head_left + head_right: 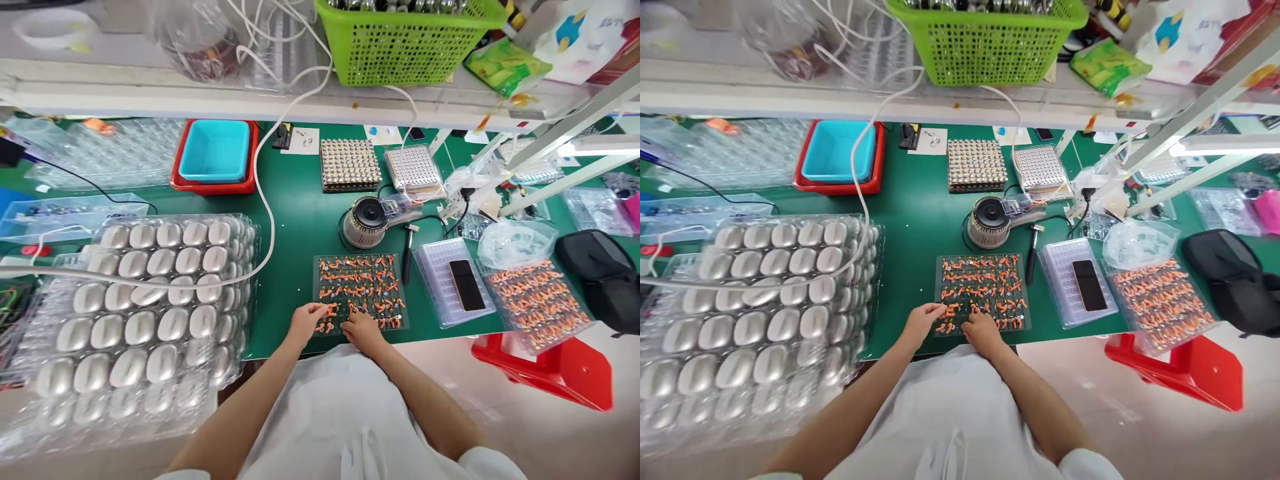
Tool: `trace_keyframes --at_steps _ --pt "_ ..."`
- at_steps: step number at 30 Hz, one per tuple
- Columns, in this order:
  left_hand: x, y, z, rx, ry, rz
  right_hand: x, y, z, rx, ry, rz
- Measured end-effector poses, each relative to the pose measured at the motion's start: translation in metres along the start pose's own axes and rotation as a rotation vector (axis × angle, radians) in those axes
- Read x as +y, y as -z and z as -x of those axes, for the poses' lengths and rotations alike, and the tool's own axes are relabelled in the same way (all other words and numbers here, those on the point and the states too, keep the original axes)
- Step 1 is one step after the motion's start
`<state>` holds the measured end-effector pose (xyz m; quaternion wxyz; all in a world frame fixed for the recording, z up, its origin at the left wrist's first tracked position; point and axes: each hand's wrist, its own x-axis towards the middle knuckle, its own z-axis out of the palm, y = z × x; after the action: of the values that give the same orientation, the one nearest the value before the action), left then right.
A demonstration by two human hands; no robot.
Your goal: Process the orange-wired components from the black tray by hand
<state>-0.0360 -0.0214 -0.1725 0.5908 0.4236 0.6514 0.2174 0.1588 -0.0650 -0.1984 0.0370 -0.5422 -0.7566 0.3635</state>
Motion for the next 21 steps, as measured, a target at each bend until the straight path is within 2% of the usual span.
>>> trace_keyframes --at_steps 5,12,17,21 --pt "-0.013 -0.005 0.003 -0.044 0.030 -0.052 0.004 0.000 0.000 0.086 0.000 -0.189" --pt "-0.013 -0.028 -0.005 -0.177 0.018 -0.267 0.011 0.013 0.014 0.315 -0.214 -0.704" --pt "-0.009 -0.045 -0.018 -0.197 0.025 -0.449 0.005 0.037 0.020 0.386 -0.247 -1.092" --pt "0.001 -0.047 -0.017 -0.187 -0.044 -0.549 -0.011 0.070 0.026 0.443 -0.205 -1.308"
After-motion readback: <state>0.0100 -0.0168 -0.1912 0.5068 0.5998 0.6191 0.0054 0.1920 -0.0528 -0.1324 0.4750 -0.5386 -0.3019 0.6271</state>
